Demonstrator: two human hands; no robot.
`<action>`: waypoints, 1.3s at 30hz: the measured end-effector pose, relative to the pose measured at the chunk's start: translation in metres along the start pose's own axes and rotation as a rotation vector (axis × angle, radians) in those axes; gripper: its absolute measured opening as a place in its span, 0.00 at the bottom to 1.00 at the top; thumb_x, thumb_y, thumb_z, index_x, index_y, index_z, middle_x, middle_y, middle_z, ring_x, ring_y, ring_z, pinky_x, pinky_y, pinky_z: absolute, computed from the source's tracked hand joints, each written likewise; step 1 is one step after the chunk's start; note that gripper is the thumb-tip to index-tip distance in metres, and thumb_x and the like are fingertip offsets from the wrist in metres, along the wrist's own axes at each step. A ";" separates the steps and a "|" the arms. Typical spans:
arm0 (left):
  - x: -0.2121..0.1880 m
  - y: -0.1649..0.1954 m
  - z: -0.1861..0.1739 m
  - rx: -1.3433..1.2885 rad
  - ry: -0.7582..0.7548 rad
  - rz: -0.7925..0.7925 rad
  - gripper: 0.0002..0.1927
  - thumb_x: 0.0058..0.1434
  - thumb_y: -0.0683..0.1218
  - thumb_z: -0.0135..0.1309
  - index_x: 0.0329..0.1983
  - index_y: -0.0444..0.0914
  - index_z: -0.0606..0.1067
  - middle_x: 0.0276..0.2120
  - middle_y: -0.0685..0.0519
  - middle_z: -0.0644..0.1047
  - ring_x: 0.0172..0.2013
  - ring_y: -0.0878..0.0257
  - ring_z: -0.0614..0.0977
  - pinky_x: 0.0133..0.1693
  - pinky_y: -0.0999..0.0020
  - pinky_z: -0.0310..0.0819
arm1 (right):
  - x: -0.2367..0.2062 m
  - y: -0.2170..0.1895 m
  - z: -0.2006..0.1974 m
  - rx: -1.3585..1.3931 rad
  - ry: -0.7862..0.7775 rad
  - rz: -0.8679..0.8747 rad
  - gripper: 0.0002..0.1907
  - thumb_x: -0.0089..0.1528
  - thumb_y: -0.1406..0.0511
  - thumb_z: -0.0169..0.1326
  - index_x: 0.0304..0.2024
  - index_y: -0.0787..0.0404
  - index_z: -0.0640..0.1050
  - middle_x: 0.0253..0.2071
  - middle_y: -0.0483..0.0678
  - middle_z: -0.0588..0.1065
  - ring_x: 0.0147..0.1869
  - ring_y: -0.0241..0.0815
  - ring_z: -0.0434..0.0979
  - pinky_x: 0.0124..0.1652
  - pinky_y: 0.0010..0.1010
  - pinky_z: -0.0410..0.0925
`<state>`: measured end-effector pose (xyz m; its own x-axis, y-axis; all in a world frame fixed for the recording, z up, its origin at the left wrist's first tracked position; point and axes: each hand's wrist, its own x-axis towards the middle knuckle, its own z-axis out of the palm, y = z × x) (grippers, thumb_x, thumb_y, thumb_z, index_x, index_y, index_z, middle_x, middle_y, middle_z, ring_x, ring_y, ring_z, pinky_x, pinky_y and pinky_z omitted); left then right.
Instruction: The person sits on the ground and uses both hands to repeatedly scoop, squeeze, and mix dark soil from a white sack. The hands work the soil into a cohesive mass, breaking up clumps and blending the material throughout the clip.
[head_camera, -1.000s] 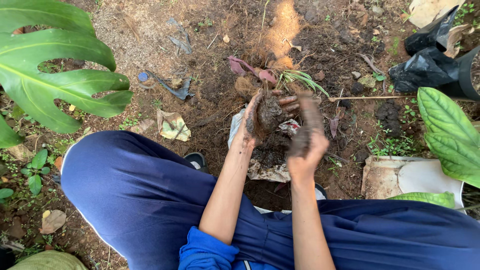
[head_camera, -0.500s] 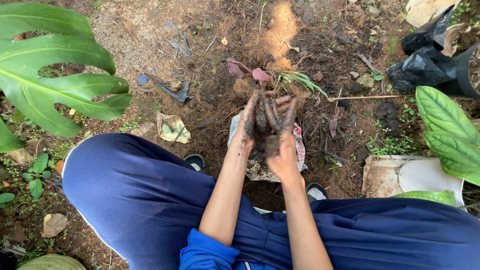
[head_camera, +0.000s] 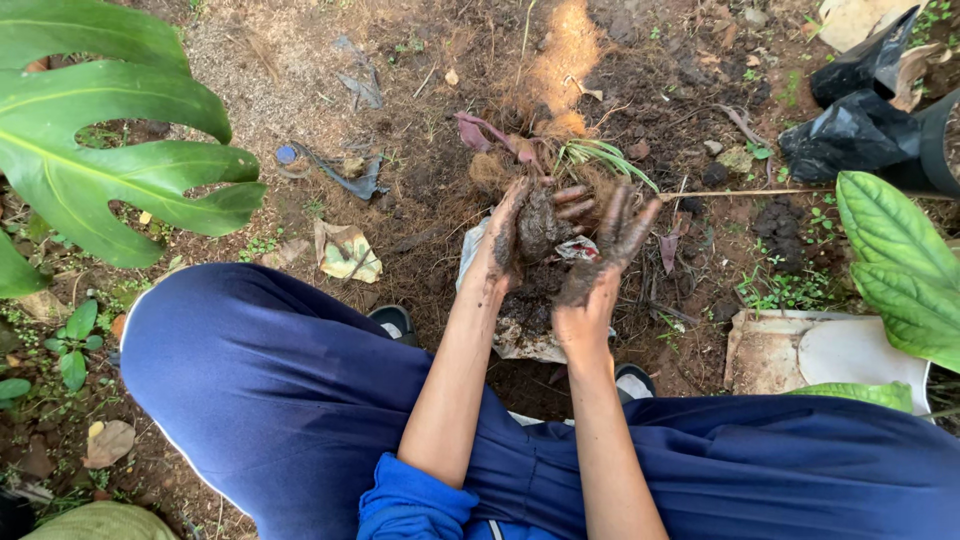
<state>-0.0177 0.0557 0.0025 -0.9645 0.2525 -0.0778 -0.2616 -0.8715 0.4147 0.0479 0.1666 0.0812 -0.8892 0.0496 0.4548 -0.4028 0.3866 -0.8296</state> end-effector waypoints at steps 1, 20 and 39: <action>0.000 0.000 0.000 -0.028 0.035 -0.023 0.23 0.74 0.59 0.42 0.59 0.37 0.68 0.59 0.36 0.76 0.57 0.45 0.81 0.59 0.49 0.76 | 0.001 -0.001 0.000 -0.143 -0.111 -0.042 0.34 0.77 0.56 0.31 0.80 0.50 0.34 0.82 0.59 0.50 0.87 0.55 0.46 0.82 0.47 0.42; 0.008 -0.005 -0.014 0.409 0.346 -0.009 0.31 0.74 0.61 0.45 0.72 0.39 0.63 0.59 0.48 0.73 0.56 0.56 0.76 0.55 0.54 0.74 | 0.007 -0.003 -0.002 -0.365 -0.226 -0.090 0.44 0.63 0.68 0.48 0.79 0.47 0.47 0.81 0.58 0.54 0.87 0.53 0.45 0.79 0.52 0.29; 0.011 -0.004 -0.005 -0.241 -0.107 0.163 0.30 0.77 0.60 0.31 0.70 0.34 0.60 0.66 0.29 0.68 0.67 0.36 0.70 0.68 0.44 0.65 | -0.008 -0.020 0.015 0.274 0.128 0.109 0.53 0.68 0.38 0.39 0.75 0.58 0.29 0.81 0.58 0.39 0.83 0.56 0.50 0.76 0.49 0.55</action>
<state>-0.0277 0.0601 -0.0046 -0.9884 0.1326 0.0734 -0.1171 -0.9755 0.1861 0.0597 0.1443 0.0895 -0.9028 0.1992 0.3811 -0.3655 0.1115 -0.9241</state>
